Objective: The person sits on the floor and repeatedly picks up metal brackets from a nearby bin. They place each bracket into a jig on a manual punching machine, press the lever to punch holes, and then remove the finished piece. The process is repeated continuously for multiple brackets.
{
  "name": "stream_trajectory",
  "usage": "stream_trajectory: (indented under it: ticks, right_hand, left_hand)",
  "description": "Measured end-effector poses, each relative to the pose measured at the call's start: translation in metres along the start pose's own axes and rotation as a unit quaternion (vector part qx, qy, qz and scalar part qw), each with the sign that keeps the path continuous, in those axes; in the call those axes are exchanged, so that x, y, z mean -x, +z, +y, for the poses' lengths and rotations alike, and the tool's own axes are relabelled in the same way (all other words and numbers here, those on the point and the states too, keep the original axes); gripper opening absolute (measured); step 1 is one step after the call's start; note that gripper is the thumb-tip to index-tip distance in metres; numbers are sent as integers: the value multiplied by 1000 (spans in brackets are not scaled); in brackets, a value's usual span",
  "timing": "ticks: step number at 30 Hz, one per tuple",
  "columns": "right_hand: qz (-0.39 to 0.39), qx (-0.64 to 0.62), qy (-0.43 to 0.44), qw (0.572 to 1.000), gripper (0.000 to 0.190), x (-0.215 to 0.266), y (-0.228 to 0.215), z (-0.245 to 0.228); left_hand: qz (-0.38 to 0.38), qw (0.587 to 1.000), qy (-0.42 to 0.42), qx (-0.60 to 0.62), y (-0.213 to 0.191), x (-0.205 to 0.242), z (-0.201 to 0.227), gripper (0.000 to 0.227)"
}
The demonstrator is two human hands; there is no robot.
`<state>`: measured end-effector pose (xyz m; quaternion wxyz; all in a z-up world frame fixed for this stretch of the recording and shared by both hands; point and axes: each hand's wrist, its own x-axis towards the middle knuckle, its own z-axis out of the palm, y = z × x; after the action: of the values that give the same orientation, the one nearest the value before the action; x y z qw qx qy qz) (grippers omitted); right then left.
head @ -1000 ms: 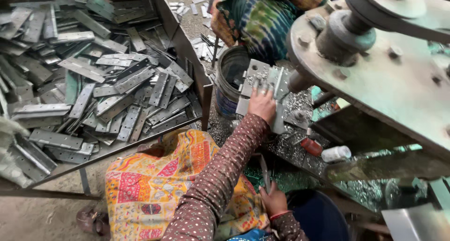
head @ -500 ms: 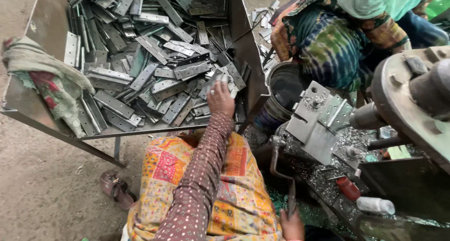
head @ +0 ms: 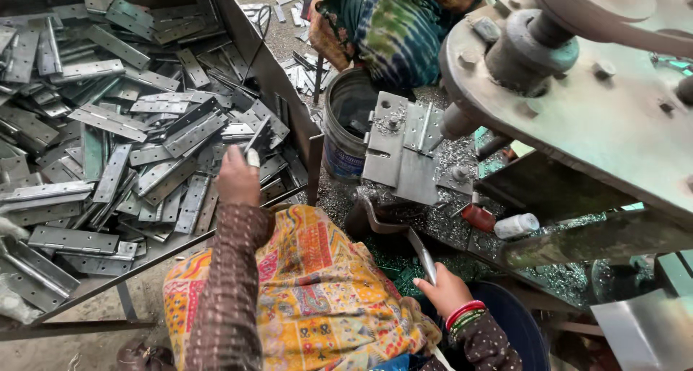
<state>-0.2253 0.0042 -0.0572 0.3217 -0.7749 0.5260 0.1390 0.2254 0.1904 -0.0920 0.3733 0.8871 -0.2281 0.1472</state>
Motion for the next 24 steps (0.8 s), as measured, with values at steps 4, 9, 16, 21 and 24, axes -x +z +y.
stream_trajectory:
  ticks: [4, 9, 16, 21, 24]
  right_hand:
    - [25, 60, -48, 997, 52, 1, -10, -5]
    - [16, 65, -38, 997, 56, -11, -9, 5]
    - [37, 76, -60, 995, 60, -10, -2, 3]
    - [44, 72, -72, 994, 60, -29, 0, 22]
    - [59, 45, -74, 994, 56, -40, 30, 45]
  left_hand:
    - [116, 973, 185, -71, -35, 46, 119, 25]
    - [49, 924, 375, -53, -18, 95, 234, 70]
    - [-74, 945, 317, -41, 7, 134, 268, 63]
    - [-72, 944, 318, -57, 20, 128, 278, 31]
    - [-136, 947, 289, -29, 31, 119, 278, 34]
